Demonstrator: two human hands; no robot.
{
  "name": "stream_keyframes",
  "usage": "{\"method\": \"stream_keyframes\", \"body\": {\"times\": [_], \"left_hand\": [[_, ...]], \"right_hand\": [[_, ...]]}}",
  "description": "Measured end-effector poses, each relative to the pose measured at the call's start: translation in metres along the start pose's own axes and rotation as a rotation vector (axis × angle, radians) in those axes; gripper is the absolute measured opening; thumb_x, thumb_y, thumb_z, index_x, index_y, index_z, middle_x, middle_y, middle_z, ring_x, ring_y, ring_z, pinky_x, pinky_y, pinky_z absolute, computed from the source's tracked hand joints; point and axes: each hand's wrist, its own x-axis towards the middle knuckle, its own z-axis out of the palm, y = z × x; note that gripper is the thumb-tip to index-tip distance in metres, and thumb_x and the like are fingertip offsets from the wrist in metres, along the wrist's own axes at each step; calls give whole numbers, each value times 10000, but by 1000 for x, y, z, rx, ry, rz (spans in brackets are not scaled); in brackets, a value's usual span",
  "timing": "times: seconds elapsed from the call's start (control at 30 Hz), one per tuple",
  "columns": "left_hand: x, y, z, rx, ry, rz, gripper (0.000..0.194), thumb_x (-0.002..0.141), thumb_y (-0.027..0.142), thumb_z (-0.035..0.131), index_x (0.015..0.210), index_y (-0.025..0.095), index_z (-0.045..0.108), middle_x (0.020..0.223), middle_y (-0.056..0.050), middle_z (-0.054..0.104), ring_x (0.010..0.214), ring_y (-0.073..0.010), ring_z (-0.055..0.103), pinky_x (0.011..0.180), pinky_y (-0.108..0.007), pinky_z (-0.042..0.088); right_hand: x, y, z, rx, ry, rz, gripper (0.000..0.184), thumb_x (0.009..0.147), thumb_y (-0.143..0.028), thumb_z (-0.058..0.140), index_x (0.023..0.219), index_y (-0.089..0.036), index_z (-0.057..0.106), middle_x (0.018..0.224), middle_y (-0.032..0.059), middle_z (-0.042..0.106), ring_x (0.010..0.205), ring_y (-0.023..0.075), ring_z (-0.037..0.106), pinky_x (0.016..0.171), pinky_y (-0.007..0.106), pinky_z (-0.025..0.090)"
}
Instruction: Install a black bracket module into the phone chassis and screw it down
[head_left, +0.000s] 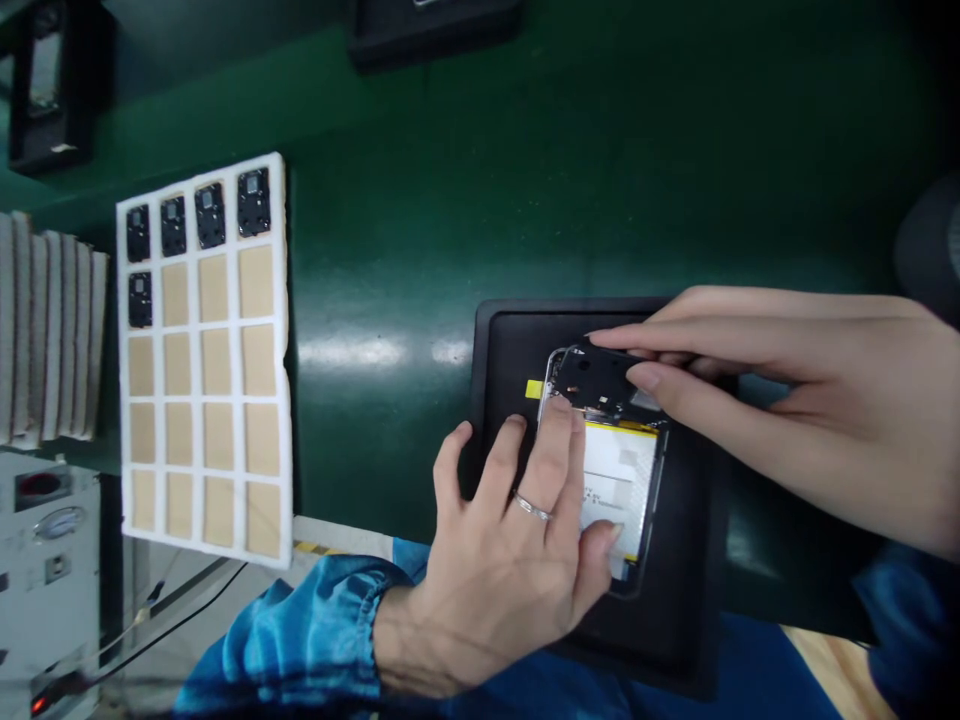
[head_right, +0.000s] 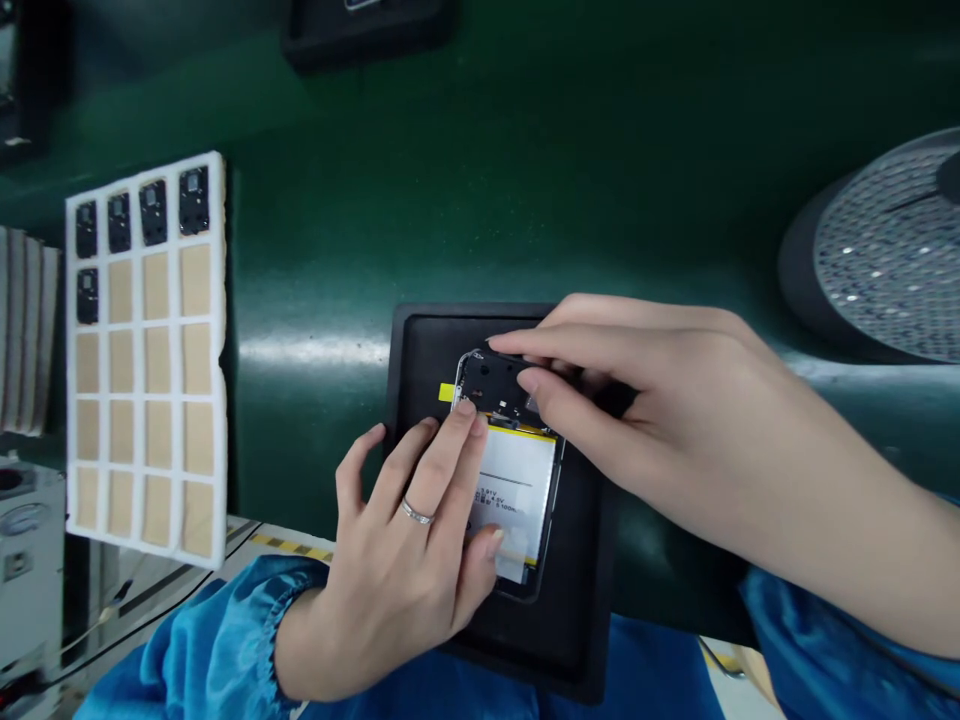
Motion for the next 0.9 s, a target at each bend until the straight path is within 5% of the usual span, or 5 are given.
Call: {"method": "stream_keyframes", "body": {"times": [0.13, 0.33, 0.57, 0.73, 0.9], "left_hand": [[-5, 1, -3, 55, -40, 43, 610, 1345, 396, 365, 1700, 160, 801, 1675, -78, 876, 1368, -306, 868, 1141, -577, 686], [-4, 8, -8, 161, -110, 123, 859, 1225, 850, 619, 1748, 193, 798, 1733, -138, 834, 1371, -378, 886, 1136, -543, 781], [-6, 12, -7, 108, -152, 120, 1044, 1069, 1001, 733, 1727, 196, 821, 1749, -158, 817, 1523, -453, 848, 1400, -572, 679], [6, 0, -16, 28, -120, 88, 942, 1238, 831, 608, 1722, 40, 771, 1698, -197, 839, 1409, -366, 914, 1259, -457, 757], [34, -39, -20, -182, 1, 30, 316, 1326, 258, 627, 1480, 105, 856, 1295, -88, 996, 1046, -230, 962, 1071, -386, 775]], "right_hand": [[-3, -2, 2, -4, 29, 20, 244, 1266, -452, 759, 1449, -490, 916, 1392, -45, 902, 1091, 223, 899, 537, 286, 584], [-4, -3, -1, -27, 35, 67, 244, 1257, -413, 781, 1435, -475, 937, 1403, -11, 902, 1069, 237, 892, 609, 313, 627], [2, -6, -3, 25, 10, 118, 235, 1219, -427, 797, 1358, -402, 984, 1308, 34, 917, 943, 223, 863, 546, 288, 578], [8, -9, 0, 108, -42, 169, 313, 1231, -481, 722, 1382, -382, 977, 1276, 58, 898, 858, 235, 816, 543, 328, 571], [10, -4, 2, 126, -37, 87, 350, 1255, -513, 696, 1430, -366, 961, 1300, 63, 895, 968, 267, 842, 702, 376, 671]]}}
